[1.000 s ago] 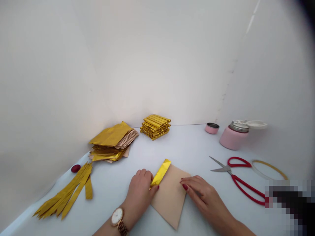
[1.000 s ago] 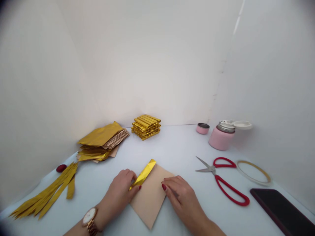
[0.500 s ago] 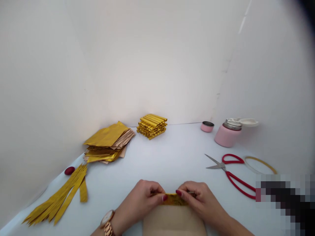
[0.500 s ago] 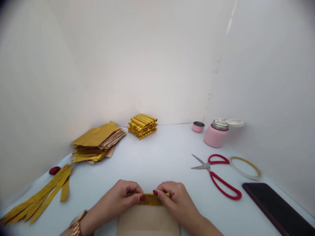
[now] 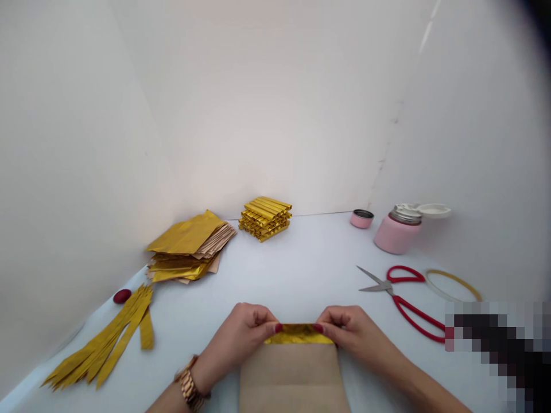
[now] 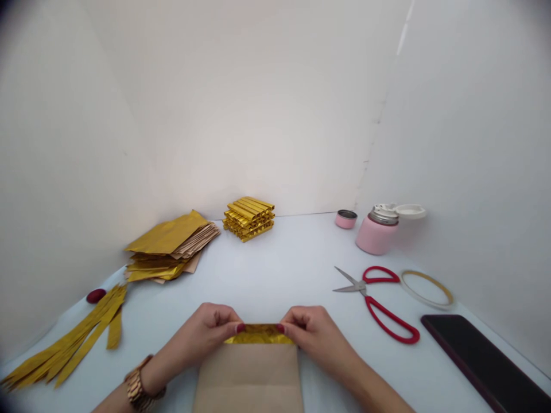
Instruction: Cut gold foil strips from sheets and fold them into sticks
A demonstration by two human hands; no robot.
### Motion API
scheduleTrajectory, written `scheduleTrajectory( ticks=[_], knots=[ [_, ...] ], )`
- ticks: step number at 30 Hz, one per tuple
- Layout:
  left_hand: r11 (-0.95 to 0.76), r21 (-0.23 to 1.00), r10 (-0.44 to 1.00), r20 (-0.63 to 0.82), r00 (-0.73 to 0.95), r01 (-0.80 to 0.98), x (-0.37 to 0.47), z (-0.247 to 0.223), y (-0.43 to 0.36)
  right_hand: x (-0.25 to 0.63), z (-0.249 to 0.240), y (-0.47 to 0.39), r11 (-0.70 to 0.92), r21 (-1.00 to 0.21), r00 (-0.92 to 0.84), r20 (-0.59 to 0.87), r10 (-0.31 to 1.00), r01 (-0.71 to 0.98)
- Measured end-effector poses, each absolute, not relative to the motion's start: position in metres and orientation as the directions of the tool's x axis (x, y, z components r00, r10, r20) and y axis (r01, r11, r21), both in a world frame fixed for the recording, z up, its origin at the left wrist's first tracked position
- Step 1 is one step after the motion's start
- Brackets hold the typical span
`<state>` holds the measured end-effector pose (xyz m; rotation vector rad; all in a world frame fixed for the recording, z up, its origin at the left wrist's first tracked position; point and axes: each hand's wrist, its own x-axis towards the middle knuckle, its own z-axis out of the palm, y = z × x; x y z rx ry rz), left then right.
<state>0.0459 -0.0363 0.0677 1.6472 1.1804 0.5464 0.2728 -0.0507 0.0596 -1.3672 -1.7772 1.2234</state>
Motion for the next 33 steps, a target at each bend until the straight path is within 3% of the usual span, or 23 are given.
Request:
scheduleTrajectory(
  ticks=[9,20,23,27,31,33],
  knots=[
    [0.137,0.935,0.855,-0.279,0.437,0.328,0.023,0.063,-0.018,0.281,0.051,-0.04,-0.18,-0.965,-0.178,-0.214,0.96,0.191],
    [0.132,0.943,0.894,-0.246,0.375,0.304,0.025,0.064,-0.018,0.281,0.044,-0.041,-0.163,-0.987,-0.114,-0.163,0.98,0.014],
    [0.069,0.934,0.921,-0.194,0.337,0.349,0.026,0.059,-0.015,0.281,0.046,-0.041,-0.122,-0.99,-0.097,-0.129,0.987,0.075],
    [-0.03,0.896,0.95,-0.113,0.291,0.444,0.025,0.055,-0.013,0.281,0.049,-0.042,-0.03,-0.955,-0.054,-0.048,0.997,0.296],
    [-0.145,0.8,0.964,-0.018,0.265,0.583,0.024,0.057,-0.018,0.281,0.048,-0.038,0.173,-0.762,-0.071,0.165,0.984,0.624],
    [-0.212,0.723,0.965,0.051,0.256,0.657,0.026,0.058,-0.02,0.28,0.046,-0.035,0.23,-0.677,-0.097,0.229,0.969,0.699]
  ],
)
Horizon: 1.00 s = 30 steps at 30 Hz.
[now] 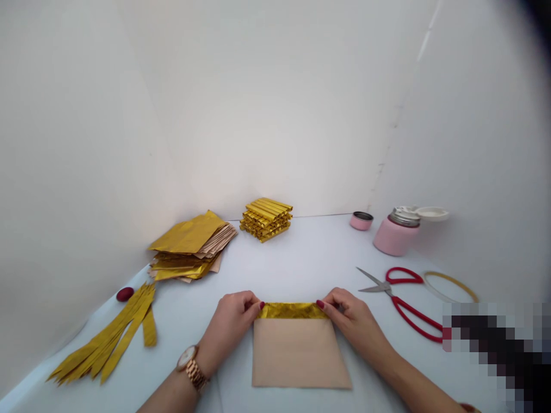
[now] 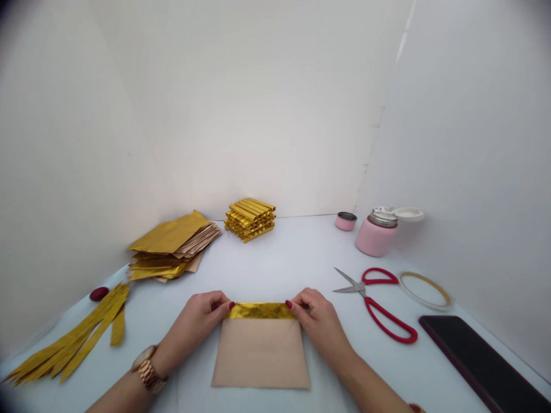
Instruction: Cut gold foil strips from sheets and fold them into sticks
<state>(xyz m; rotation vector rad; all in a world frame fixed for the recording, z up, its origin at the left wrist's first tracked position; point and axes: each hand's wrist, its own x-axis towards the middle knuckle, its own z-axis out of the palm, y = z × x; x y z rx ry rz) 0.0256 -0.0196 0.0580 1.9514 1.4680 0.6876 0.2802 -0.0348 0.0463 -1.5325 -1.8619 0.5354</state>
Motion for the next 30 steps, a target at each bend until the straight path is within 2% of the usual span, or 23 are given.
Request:
scheduleTrajectory(
  ticks=[6,8,12,15,17,19,21,23,30],
  knots=[
    [-0.359,0.519,0.934,0.2,0.297,0.776,0.034,0.055,-0.023,0.276,0.039,-0.029,0.289,-0.575,-0.159,0.265,0.951,0.765],
    [-0.452,0.45,0.892,0.238,0.385,0.77,0.039,0.054,-0.025,0.276,0.037,-0.028,0.303,-0.544,-0.174,0.276,0.945,0.782],
    [-0.689,0.306,0.721,0.203,0.663,0.657,0.051,0.055,-0.034,0.278,0.036,-0.027,0.303,-0.488,-0.171,0.296,0.94,0.819],
    [-0.694,0.267,0.718,0.185,0.671,0.669,0.057,0.056,-0.044,0.274,0.037,-0.032,0.31,-0.452,-0.17,0.324,0.931,0.836],
    [-0.675,0.215,0.737,0.167,0.654,0.706,0.057,0.054,-0.05,0.265,0.037,-0.038,0.369,-0.416,-0.243,0.326,0.914,0.831],
    [-0.673,0.174,0.74,0.135,0.659,0.719,0.054,0.049,-0.054,0.254,0.037,-0.046,0.502,-0.354,-0.437,0.252,0.864,0.789],
    [-0.687,0.167,0.726,0.11,0.679,0.707,0.049,0.042,-0.055,0.245,0.037,-0.053,0.613,-0.325,-0.613,0.117,0.782,0.72],
    [-0.702,0.178,0.71,0.096,0.698,0.69,0.043,0.036,-0.054,0.243,0.037,-0.057,0.637,-0.334,-0.666,0.037,0.745,0.695],
    [-0.658,0.229,0.74,0.019,0.672,0.718,0.027,0.04,-0.053,0.282,0.034,-0.06,0.492,-0.297,-0.516,-0.006,0.856,0.818]
  ],
)
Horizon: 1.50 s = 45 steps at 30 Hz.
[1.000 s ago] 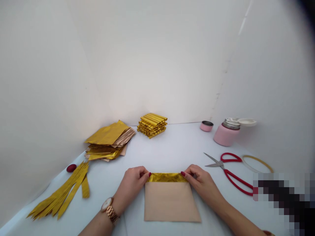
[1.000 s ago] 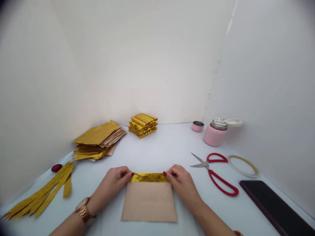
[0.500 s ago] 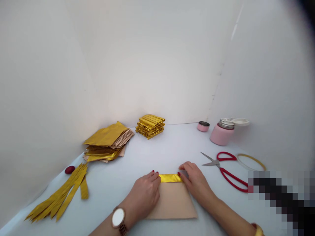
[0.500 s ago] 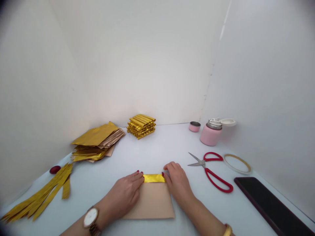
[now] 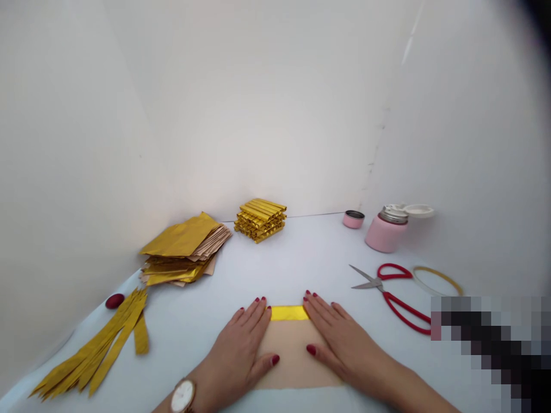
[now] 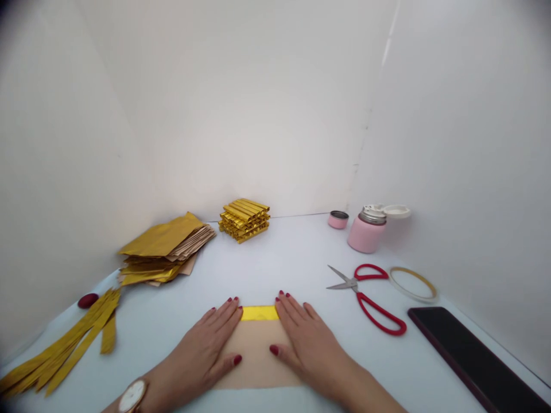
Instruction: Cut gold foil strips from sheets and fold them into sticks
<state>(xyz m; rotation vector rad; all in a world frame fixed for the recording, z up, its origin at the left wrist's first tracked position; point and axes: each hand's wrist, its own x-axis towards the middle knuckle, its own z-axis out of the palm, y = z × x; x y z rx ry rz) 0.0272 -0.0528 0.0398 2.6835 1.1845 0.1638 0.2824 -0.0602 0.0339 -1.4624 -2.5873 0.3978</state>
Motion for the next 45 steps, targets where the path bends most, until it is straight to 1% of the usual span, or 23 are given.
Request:
scheduleTrajectory(
  ticks=[4,9,13,15,18,22,26,28,29,31,33,35,37,40,45],
  knots=[
    [-0.632,0.237,0.761,0.011,0.648,0.738,0.028,0.045,-0.048,0.291,0.033,-0.052,0.486,-0.287,-0.505,0.011,0.863,0.825],
    [-0.577,0.216,0.807,0.004,0.59,0.788,0.032,0.047,-0.034,0.286,0.039,-0.026,0.484,-0.261,-0.503,-0.008,0.864,0.835],
    [-0.57,0.2,0.814,0.007,0.581,0.797,0.032,0.045,-0.03,0.273,0.043,-0.026,0.457,-0.213,-0.443,0.114,0.889,0.864],
    [-0.574,0.198,0.813,0.021,0.582,0.795,0.033,0.043,-0.03,0.265,0.043,-0.033,0.526,-0.214,-0.507,0.143,0.85,0.823],
    [-0.573,0.21,0.814,0.031,0.58,0.792,0.032,0.041,-0.03,0.259,0.041,-0.042,0.595,-0.268,-0.6,0.074,0.797,0.758],
    [-0.549,0.23,0.826,0.005,0.564,0.803,0.022,0.043,-0.026,0.267,0.039,-0.042,0.532,-0.312,-0.558,0.008,0.83,0.787],
    [-0.496,0.22,0.861,-0.006,0.509,0.84,0.008,0.046,-0.021,0.273,0.04,-0.042,0.504,-0.313,-0.535,-0.014,0.845,0.805],
    [-0.459,0.196,0.887,0.041,0.461,0.866,0.007,0.049,-0.021,0.273,0.041,-0.042,0.501,-0.305,-0.533,-0.027,0.846,0.81],
    [-0.452,0.187,0.892,0.088,0.443,0.872,0.008,0.05,-0.023,0.272,0.041,-0.043,0.5,-0.302,-0.532,-0.03,0.846,0.812],
    [-0.498,0.186,0.863,0.201,0.463,0.847,0.016,0.054,-0.03,0.271,0.041,-0.043,0.499,-0.301,-0.53,-0.027,0.847,0.813],
    [-0.624,0.2,0.777,0.267,0.57,0.756,0.028,0.057,-0.039,0.271,0.041,-0.043,0.496,-0.304,-0.526,-0.021,0.85,0.813],
    [-0.7,0.221,0.715,0.229,0.661,0.68,0.038,0.057,-0.046,0.271,0.04,-0.043,0.496,-0.309,-0.526,-0.016,0.85,0.811],
    [-0.707,0.245,0.704,0.158,0.692,0.664,0.044,0.054,-0.051,0.272,0.04,-0.043,0.497,-0.312,-0.526,-0.011,0.85,0.81],
    [-0.685,0.269,0.718,0.092,0.69,0.677,0.045,0.05,-0.051,0.272,0.04,-0.043,0.492,-0.311,-0.522,-0.015,0.853,0.813],
    [-0.667,0.266,0.736,0.088,0.672,0.696,0.045,0.054,-0.049,0.272,0.039,-0.041,0.498,-0.319,-0.526,-0.002,0.851,0.807]
  ],
)
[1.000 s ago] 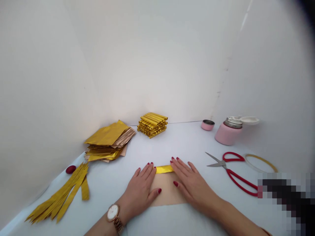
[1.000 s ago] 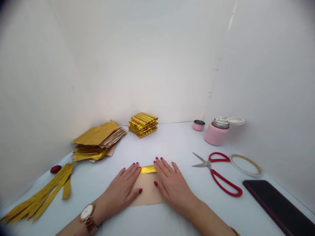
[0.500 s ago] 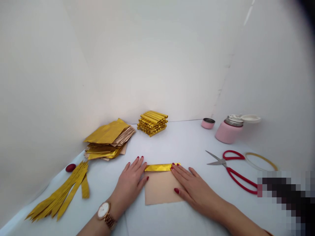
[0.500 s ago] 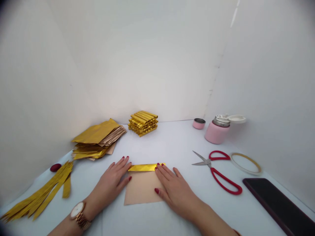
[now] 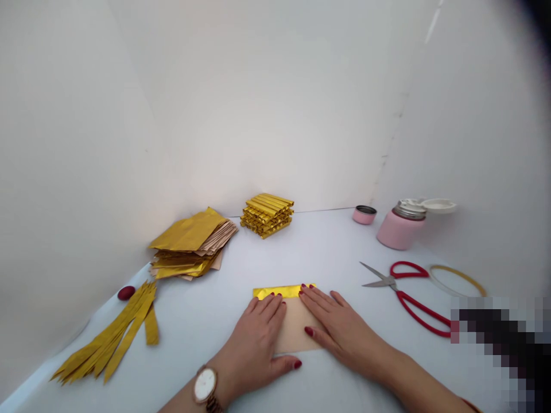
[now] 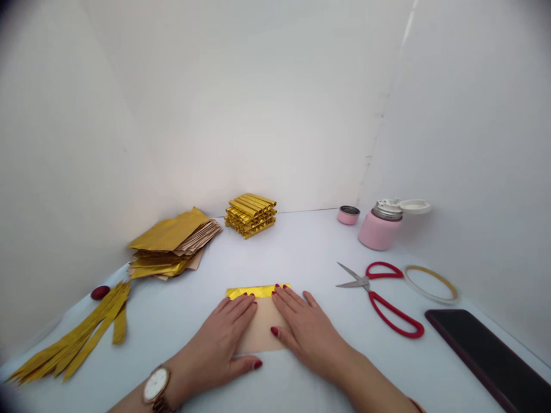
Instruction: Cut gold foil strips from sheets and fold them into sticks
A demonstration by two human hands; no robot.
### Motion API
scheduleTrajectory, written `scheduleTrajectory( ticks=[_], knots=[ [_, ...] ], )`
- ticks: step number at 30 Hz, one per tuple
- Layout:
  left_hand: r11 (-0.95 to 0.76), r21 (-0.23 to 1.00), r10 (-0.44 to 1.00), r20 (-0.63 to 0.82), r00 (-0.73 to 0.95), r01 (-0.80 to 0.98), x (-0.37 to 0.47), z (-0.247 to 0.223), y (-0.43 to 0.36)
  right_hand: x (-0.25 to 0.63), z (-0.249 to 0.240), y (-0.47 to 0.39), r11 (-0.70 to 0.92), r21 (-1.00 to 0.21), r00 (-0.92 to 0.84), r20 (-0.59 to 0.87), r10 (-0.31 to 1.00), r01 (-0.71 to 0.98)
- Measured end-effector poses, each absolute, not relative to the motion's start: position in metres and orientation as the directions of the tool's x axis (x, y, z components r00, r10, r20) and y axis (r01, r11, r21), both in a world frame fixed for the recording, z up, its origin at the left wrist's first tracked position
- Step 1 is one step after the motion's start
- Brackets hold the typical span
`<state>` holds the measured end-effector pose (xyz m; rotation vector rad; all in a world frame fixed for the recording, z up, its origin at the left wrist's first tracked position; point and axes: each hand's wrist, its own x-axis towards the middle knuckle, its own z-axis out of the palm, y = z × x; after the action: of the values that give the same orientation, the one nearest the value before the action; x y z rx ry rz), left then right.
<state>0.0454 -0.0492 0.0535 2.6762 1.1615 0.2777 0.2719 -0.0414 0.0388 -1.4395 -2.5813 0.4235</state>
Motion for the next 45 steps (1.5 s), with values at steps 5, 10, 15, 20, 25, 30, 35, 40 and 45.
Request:
scheduleTrajectory(
  ticks=[5,10,15,20,25,30,35,40,45],
  knots=[
    [-0.658,0.227,0.75,0.115,0.651,0.718,0.052,0.057,-0.052,0.272,0.038,-0.04,0.507,-0.293,-0.531,-0.001,0.847,0.81],
    [-0.659,0.212,0.75,0.118,0.65,0.722,0.052,0.053,-0.052,0.273,0.038,-0.04,0.513,-0.266,-0.533,-0.005,0.846,0.816],
    [-0.662,0.217,0.748,0.125,0.652,0.718,0.053,0.052,-0.052,0.266,0.039,-0.039,0.517,-0.232,-0.509,0.099,0.855,0.824],
    [-0.658,0.239,0.751,0.138,0.646,0.714,0.053,0.056,-0.052,0.258,0.04,-0.039,0.572,-0.228,-0.576,0.058,0.816,0.788],
    [-0.653,0.295,0.752,0.143,0.644,0.697,0.05,0.059,-0.05,0.275,0.039,-0.036,0.479,-0.226,-0.489,0.015,0.872,0.848],
    [-0.649,0.31,0.752,0.128,0.646,0.695,0.049,0.06,-0.048,0.286,0.04,-0.035,0.454,-0.251,-0.457,0.051,0.888,0.855],
    [-0.654,0.31,0.75,0.146,0.646,0.69,0.05,0.059,-0.048,0.286,0.043,-0.037,0.464,-0.259,-0.456,0.093,0.885,0.847],
    [-0.643,0.305,0.759,0.135,0.636,0.702,0.05,0.058,-0.047,0.281,0.057,-0.047,0.573,-0.35,-0.551,0.171,0.817,0.741],
    [-0.648,0.295,0.755,0.123,0.644,0.703,0.05,0.059,-0.046,0.272,0.066,-0.057,0.593,-0.44,-0.624,0.091,0.776,0.675]
  ],
)
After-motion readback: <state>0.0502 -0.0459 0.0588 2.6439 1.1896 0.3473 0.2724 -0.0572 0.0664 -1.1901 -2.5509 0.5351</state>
